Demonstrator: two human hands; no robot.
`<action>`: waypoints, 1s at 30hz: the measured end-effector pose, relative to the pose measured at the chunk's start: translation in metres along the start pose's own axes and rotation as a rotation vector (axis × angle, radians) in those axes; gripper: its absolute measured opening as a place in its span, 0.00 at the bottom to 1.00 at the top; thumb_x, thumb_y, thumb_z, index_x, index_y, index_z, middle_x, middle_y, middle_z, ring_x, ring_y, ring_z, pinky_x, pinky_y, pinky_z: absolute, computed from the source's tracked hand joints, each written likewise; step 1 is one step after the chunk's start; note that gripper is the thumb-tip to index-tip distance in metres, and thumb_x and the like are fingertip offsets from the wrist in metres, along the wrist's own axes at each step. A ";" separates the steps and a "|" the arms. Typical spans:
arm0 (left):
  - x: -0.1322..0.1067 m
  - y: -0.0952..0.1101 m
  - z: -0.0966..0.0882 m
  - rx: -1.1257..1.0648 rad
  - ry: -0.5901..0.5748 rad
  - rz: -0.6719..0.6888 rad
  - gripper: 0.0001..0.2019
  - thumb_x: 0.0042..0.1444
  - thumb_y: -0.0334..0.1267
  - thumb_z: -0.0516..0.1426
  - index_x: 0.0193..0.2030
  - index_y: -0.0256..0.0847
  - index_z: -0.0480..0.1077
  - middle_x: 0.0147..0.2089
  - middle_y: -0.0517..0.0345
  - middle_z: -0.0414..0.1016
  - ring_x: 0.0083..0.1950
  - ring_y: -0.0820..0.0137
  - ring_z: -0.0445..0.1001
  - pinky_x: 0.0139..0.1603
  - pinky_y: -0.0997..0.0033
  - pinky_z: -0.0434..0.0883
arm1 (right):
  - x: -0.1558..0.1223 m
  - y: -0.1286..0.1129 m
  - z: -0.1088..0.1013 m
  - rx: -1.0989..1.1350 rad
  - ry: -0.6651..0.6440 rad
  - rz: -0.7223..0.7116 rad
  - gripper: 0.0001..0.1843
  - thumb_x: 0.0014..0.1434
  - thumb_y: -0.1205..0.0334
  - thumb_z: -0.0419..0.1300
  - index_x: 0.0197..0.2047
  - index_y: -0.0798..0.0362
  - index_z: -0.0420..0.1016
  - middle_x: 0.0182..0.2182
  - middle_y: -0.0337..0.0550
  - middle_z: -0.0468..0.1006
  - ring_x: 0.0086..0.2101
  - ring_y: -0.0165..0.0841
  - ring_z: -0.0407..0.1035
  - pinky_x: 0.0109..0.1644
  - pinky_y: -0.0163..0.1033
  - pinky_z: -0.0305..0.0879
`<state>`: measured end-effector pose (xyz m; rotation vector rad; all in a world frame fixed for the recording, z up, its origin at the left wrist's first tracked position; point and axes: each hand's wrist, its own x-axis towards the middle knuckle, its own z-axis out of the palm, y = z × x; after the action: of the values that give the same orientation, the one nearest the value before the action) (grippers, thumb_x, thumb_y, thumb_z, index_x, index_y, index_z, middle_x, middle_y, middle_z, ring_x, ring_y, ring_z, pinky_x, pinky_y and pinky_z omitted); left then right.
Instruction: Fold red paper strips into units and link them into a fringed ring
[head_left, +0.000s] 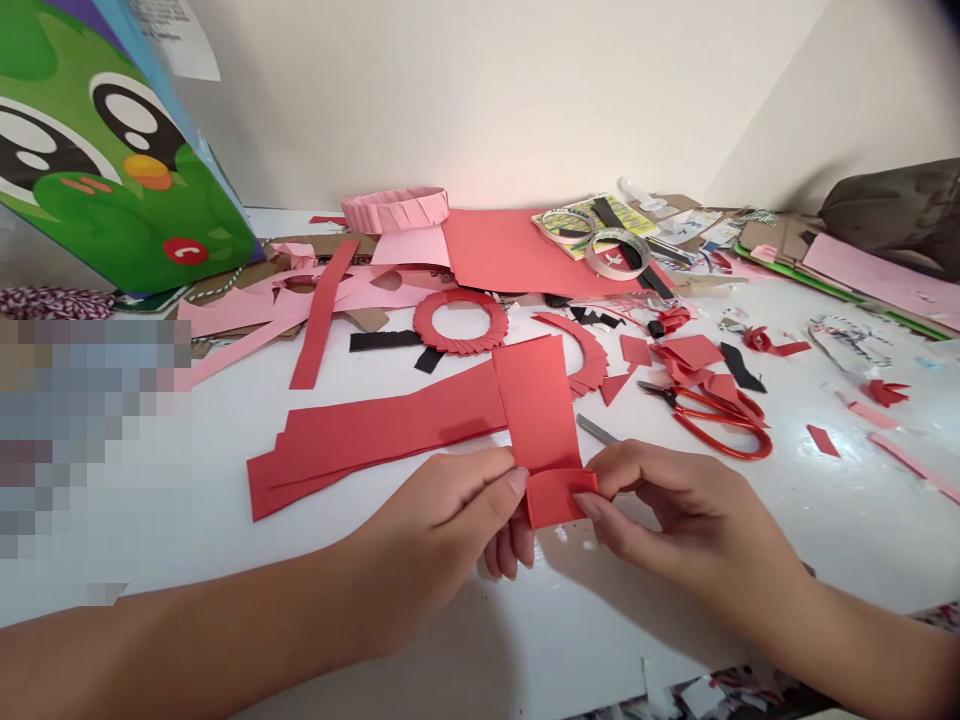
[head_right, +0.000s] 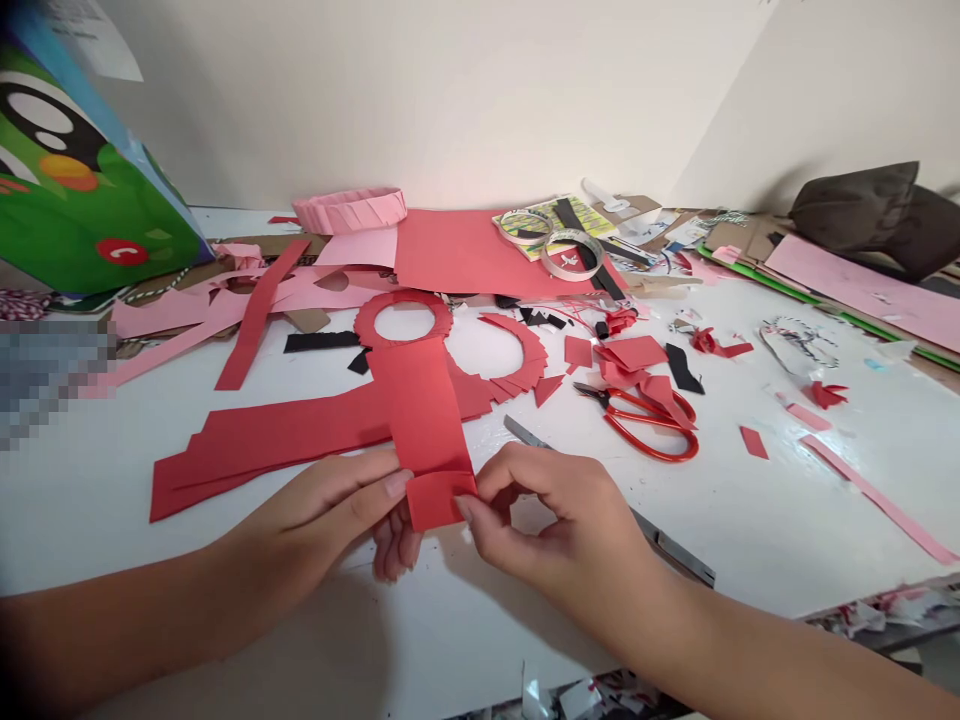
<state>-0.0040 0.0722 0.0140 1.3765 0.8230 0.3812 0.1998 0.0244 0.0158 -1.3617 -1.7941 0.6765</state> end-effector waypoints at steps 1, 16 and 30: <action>0.000 0.000 0.000 0.010 0.004 0.000 0.19 0.69 0.41 0.47 0.28 0.43 0.71 0.28 0.59 0.73 0.30 0.68 0.71 0.34 0.70 0.69 | 0.000 -0.001 0.000 -0.005 0.004 -0.006 0.09 0.58 0.67 0.60 0.25 0.49 0.71 0.20 0.36 0.78 0.21 0.28 0.70 0.22 0.29 0.67; -0.001 0.002 0.002 -0.027 -0.013 -0.070 0.13 0.66 0.45 0.55 0.34 0.42 0.71 0.28 0.63 0.71 0.30 0.72 0.70 0.32 0.74 0.68 | -0.002 0.003 0.000 -0.021 -0.034 0.028 0.09 0.58 0.68 0.60 0.27 0.50 0.71 0.21 0.33 0.76 0.21 0.26 0.68 0.21 0.26 0.64; 0.000 0.007 0.002 -0.049 -0.023 -0.086 0.10 0.66 0.41 0.55 0.33 0.43 0.72 0.26 0.66 0.72 0.29 0.74 0.69 0.31 0.76 0.67 | 0.000 0.006 0.000 0.238 -0.350 0.282 0.15 0.68 0.50 0.56 0.33 0.50 0.71 0.25 0.36 0.70 0.25 0.30 0.62 0.27 0.36 0.58</action>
<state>-0.0011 0.0725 0.0204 1.2933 0.8455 0.3168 0.2033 0.0265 0.0108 -1.4079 -1.7251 1.3055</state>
